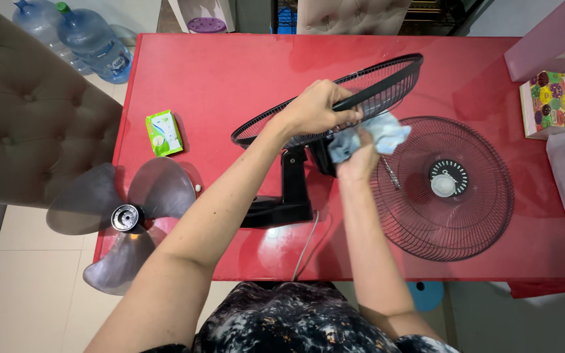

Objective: The person wipes the front grill of a disassembled table fan with a blue cloth, then cleans each fan blade individually. The blades are reattached to the motor hub, and the central cap is screwed on to secure them. The rear grill is placed back on the fan.

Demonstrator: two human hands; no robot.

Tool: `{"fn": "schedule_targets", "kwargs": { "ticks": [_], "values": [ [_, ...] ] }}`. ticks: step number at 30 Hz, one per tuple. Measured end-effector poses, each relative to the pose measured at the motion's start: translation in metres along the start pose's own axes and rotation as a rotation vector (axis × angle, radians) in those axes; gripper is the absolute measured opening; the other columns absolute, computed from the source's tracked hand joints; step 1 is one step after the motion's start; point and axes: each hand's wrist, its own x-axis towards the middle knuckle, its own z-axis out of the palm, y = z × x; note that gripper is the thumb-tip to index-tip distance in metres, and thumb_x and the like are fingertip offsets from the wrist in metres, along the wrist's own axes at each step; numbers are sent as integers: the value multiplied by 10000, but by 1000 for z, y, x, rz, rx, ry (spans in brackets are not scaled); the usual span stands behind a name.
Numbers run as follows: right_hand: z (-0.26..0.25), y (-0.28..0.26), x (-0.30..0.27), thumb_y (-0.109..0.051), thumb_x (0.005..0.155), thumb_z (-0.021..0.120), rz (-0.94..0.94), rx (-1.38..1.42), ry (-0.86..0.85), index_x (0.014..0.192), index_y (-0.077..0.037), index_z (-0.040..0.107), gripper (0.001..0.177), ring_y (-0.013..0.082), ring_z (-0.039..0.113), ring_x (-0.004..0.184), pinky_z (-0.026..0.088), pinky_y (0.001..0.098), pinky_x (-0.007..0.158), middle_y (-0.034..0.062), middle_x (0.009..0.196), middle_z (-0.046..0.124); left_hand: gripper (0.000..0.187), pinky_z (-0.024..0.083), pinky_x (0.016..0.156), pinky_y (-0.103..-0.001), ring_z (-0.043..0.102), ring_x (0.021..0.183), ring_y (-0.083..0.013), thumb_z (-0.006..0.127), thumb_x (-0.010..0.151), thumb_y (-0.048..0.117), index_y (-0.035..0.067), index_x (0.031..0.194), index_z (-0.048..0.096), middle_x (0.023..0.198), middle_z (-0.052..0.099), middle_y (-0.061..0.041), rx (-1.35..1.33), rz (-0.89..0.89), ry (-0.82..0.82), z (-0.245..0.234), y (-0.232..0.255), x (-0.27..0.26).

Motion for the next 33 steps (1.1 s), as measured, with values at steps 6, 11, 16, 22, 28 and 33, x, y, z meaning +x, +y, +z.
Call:
{"fn": "schedule_targets", "kwargs": {
  "ticks": [6, 11, 16, 22, 28, 33],
  "values": [
    [24, -23, -64, 67, 797, 579, 1, -45, -31, 1083, 35, 612, 290, 236, 700, 814, 602, 371, 697, 88, 966, 659, 182, 578, 703, -315, 740, 710, -116, 785, 806, 158, 21, 925, 794, 766, 778, -51, 101, 101, 24, 8, -7, 5],
    [29, -76, -103, 19, 826, 595, 182, -125, 18, 1031, 66, 599, 210, 275, 721, 759, 626, 405, 679, 134, 892, 676, 234, 506, 677, -385, 632, 688, -221, 797, 886, 250, 26, 952, 800, 738, 702, -167, 237, -108, -13, 8, -6, 10],
    [-20, -62, -58, -16, 787, 595, 69, -111, 28, 985, 12, 585, 199, 285, 658, 604, 506, 426, 481, 106, 791, 629, 207, 552, 701, -333, 711, 691, -151, 779, 808, 222, 63, 940, 792, 762, 768, -74, 160, 38, -50, 14, -7, 15],
    [-20, 30, -27, 6, 826, 590, 299, -13, -174, 997, -5, 569, 172, 319, 643, 685, 570, 480, 636, 149, 811, 623, 210, 542, 704, -357, 703, 689, -184, 796, 792, 243, 76, 918, 798, 743, 748, -97, 251, 26, -30, 31, -10, 23],
    [-8, -4, -40, 4, 832, 547, 512, 113, -223, 1046, 130, 556, 248, 404, 696, 940, 597, 589, 920, 250, 1003, 675, 224, 545, 710, -373, 706, 693, -219, 794, 791, 256, 68, 911, 802, 732, 741, -116, 264, 17, -26, 28, -18, 28],
    [6, -62, -63, -9, 880, 572, 536, 88, -349, 1175, 156, 561, 338, 403, 677, 1059, 567, 537, 978, 274, 1148, 656, 272, 564, 723, -366, 732, 707, -199, 803, 795, 309, 74, 932, 808, 751, 753, -113, 283, 2, -55, 27, -24, 37]
  ]
}}
